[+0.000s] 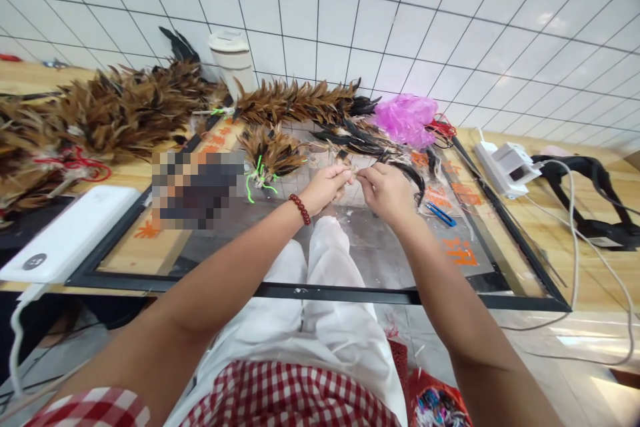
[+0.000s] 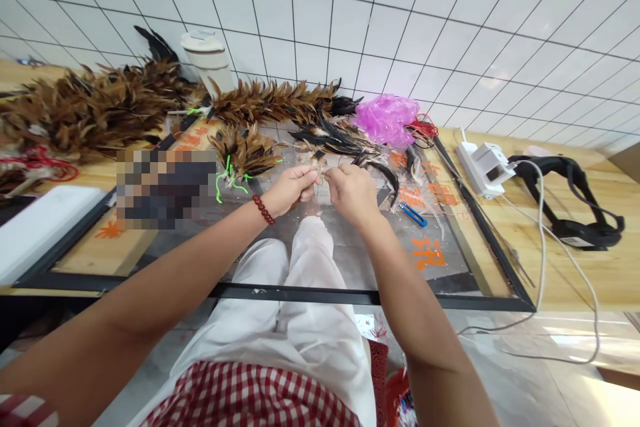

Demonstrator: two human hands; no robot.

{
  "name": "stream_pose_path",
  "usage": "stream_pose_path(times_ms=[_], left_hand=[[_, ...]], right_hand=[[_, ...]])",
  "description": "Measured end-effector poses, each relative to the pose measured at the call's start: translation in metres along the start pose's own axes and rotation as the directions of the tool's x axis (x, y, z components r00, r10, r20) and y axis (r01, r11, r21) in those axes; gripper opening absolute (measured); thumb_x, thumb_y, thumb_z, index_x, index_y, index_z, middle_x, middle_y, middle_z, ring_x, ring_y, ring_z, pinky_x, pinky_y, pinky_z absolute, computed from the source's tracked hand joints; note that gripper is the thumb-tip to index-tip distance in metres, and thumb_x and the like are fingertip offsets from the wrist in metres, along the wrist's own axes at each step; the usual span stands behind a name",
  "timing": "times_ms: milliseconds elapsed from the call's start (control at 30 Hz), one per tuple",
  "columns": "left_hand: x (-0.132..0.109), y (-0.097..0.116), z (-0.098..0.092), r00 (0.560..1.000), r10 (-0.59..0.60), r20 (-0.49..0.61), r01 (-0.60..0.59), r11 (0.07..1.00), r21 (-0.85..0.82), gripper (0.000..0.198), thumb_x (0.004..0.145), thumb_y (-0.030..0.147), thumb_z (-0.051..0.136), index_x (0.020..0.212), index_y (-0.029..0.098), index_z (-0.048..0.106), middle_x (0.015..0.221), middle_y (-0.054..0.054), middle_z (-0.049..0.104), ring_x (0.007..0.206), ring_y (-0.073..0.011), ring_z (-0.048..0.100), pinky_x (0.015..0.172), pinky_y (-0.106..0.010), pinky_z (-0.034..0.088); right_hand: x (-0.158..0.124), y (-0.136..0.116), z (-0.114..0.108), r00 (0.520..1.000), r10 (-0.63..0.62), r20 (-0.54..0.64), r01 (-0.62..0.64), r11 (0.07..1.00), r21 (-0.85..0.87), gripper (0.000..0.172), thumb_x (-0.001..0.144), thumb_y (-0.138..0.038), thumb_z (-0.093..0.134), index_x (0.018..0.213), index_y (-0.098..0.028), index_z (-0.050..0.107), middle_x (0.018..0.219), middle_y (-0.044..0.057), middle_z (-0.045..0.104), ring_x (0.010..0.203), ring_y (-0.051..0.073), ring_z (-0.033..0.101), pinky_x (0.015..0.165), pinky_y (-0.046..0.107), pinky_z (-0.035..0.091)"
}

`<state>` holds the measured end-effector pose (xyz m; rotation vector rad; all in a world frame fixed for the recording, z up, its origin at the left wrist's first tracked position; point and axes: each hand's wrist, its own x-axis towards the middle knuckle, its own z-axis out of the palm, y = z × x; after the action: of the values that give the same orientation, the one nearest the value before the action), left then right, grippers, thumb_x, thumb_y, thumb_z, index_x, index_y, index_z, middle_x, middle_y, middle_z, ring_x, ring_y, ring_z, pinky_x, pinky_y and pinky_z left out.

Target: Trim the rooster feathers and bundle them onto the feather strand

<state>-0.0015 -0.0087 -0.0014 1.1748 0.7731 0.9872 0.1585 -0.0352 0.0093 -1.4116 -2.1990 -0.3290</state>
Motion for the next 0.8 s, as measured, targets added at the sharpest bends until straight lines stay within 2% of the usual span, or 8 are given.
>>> stream_pose_path(times_ms=[100,267,333,400,500,600,700,800], left_hand=[[0.000,-0.003,0.002,0.999,-0.041,0.019,0.041,0.999,0.009,0.021,0.084,0.022,0.054,0.065,0.014,0.052,0.051,0.003,0.045,0.040,-0.0037,0.038,0.041,-0.017,0.026],[0.003,-0.001,-0.002,0.991,-0.047,-0.123,0.049,0.999,0.011,0.022,0.080,0.026,0.055,0.063,0.014,0.050,0.050,0.006,0.038,0.040,-0.0030,0.028,0.041,-0.017,0.019],[0.004,0.001,-0.005,0.984,-0.037,-0.172,0.053,0.995,0.088,0.021,0.080,0.026,0.053,0.062,0.014,0.050,0.050,0.006,0.038,0.041,-0.0038,0.028,0.042,-0.018,0.019],[0.004,0.001,-0.006,0.984,-0.002,-0.177,0.044,0.972,0.229,0.022,0.080,0.025,0.050,0.061,0.015,0.051,0.049,0.005,0.039,0.043,-0.0051,0.030,0.044,-0.019,0.023],[0.003,0.001,-0.006,0.997,0.058,-0.057,-0.024,0.875,0.484,0.024,0.079,0.024,0.049,0.057,0.015,0.053,0.050,0.003,0.044,0.048,-0.0074,0.038,0.050,-0.021,0.029],[0.000,0.002,-0.003,0.996,0.002,0.090,-0.055,0.810,0.584,0.022,0.077,0.024,0.051,0.058,0.014,0.056,0.052,0.002,0.048,0.051,-0.0085,0.041,0.052,-0.021,0.031],[-0.005,0.004,-0.001,0.960,-0.145,0.239,0.001,0.857,0.515,0.022,0.076,0.029,0.054,0.061,0.014,0.056,0.053,0.002,0.048,0.048,-0.0075,0.039,0.049,-0.021,0.030],[-0.009,0.006,-0.002,0.897,-0.231,0.376,0.099,0.936,0.339,0.028,0.074,0.038,0.060,0.062,0.013,0.056,0.051,0.003,0.044,0.045,-0.0053,0.034,0.045,-0.019,0.025]], right_hand=[[-0.001,-0.001,0.001,0.999,-0.053,-0.009,0.053,0.998,-0.019,0.029,0.094,-0.028,0.041,0.090,-0.018,0.068,0.078,0.008,0.062,0.076,0.018,0.054,0.069,0.029,0.034],[-0.002,0.012,0.000,0.995,-0.093,-0.034,0.092,0.995,-0.025,0.026,0.093,-0.026,0.043,0.094,-0.017,0.068,0.078,0.006,0.061,0.074,0.017,0.053,0.069,0.029,0.035],[-0.002,0.015,-0.003,0.988,-0.154,-0.031,0.154,0.988,-0.004,0.025,0.093,-0.025,0.044,0.095,-0.018,0.068,0.078,0.006,0.061,0.073,0.016,0.053,0.069,0.029,0.036],[-0.001,0.016,-0.006,0.975,-0.218,-0.044,0.219,0.975,0.026,0.024,0.092,-0.022,0.045,0.096,-0.018,0.068,0.079,0.006,0.061,0.074,0.016,0.053,0.070,0.029,0.037],[0.000,0.013,-0.007,0.960,-0.258,-0.112,0.266,0.961,0.069,0.025,0.092,-0.019,0.044,0.095,-0.019,0.068,0.081,0.007,0.062,0.077,0.017,0.054,0.071,0.030,0.039],[0.001,0.010,-0.007,0.953,-0.265,-0.145,0.289,0.940,0.180,0.025,0.091,-0.017,0.044,0.095,-0.020,0.069,0.083,0.007,0.062,0.079,0.017,0.055,0.073,0.031,0.041],[0.002,0.012,-0.009,0.970,-0.205,-0.132,0.242,0.876,0.418,0.022,0.090,-0.017,0.046,0.091,-0.020,0.068,0.085,0.006,0.062,0.080,0.016,0.056,0.074,0.030,0.044],[0.003,0.015,-0.008,0.994,-0.062,-0.094,0.108,0.763,0.638,0.016,0.087,-0.024,0.054,0.082,-0.020,0.068,0.078,0.004,0.063,0.074,0.015,0.057,0.070,0.029,0.045]])
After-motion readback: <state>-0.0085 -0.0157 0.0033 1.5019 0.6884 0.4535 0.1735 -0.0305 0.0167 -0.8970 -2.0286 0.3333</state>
